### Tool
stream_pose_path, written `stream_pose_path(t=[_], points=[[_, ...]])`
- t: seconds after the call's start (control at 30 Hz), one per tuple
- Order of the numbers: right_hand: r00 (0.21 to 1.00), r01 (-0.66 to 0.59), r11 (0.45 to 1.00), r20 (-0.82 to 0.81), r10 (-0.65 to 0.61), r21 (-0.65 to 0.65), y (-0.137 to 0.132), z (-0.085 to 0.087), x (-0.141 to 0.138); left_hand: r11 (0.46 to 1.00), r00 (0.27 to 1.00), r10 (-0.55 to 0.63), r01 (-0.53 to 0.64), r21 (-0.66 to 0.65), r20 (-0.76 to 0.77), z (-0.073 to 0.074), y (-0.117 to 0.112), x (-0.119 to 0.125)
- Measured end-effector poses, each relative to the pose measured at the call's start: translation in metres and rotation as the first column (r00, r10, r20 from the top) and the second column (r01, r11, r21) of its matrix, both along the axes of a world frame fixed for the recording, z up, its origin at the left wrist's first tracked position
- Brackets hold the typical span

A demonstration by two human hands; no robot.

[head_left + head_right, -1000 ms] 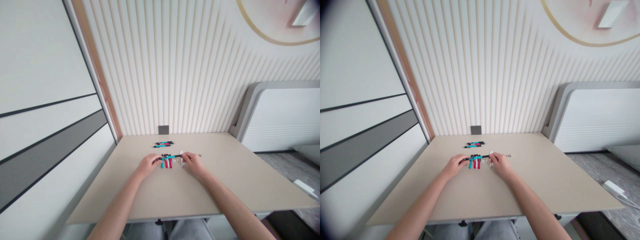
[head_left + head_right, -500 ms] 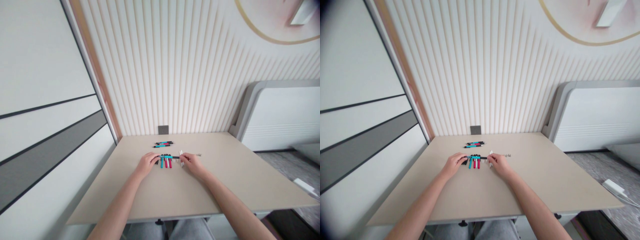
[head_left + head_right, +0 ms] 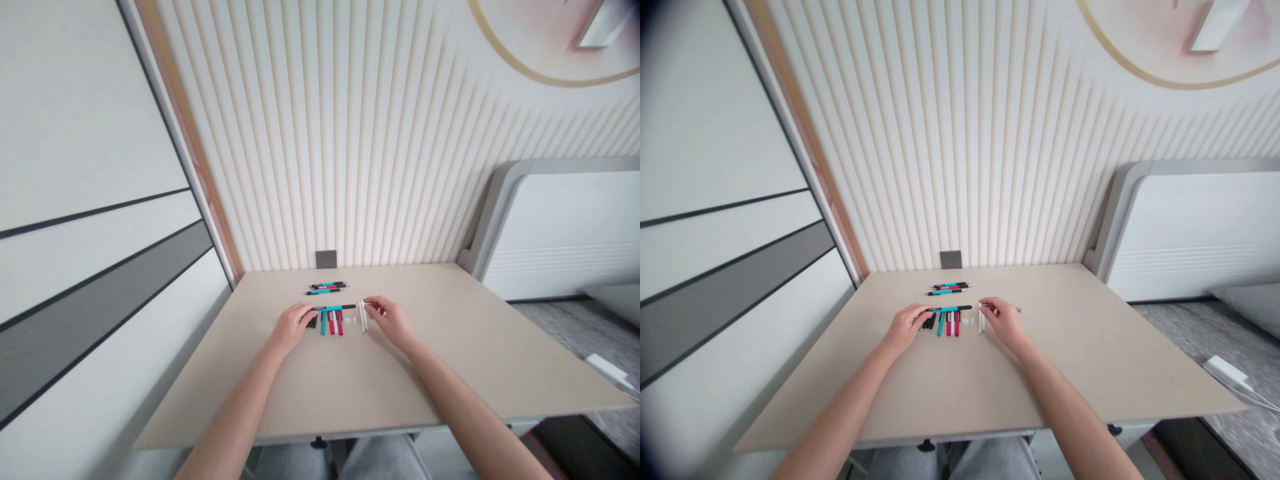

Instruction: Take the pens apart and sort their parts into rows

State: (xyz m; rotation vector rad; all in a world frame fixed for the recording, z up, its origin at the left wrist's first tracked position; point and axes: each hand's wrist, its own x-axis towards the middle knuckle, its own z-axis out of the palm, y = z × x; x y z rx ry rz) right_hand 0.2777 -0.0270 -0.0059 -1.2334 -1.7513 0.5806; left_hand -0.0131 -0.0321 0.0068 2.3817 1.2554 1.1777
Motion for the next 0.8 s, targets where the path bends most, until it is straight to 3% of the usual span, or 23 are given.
stream_pose_path(t=[0.27,0.4,0.5,0.63,0.8], points=[[0.966,0.248,0.966,0.058,-0.252,0.067,0.018,0.000,0.040,1.000,1.000,-0.012,0.011,-0.012,-0.026,0.002,-0.001,0.000],[0.895,0.354,0.928,0.247,-0.371,0.113,0.020,-0.001,0.061,1.000,0.999,-0.017,0.016,-0.010,-0.031,0.002,-0.001,0.000],[0.804,0.454,0.888,0.395,-0.444,0.075,0.019,-0.003,0.076,1.000,0.999,-0.018,0.017,-0.015,-0.036,0.002,-0.001,0.000],[0.748,0.509,0.860,0.510,-0.424,-0.031,0.021,-0.011,0.090,1.000,0.999,-0.017,0.016,-0.024,-0.038,0.003,-0.001,0.000],[0.783,0.443,0.893,0.519,-0.343,-0.078,0.026,-0.024,0.096,0.999,0.999,-0.018,0.016,-0.034,-0.044,0.003,0.000,0.000]])
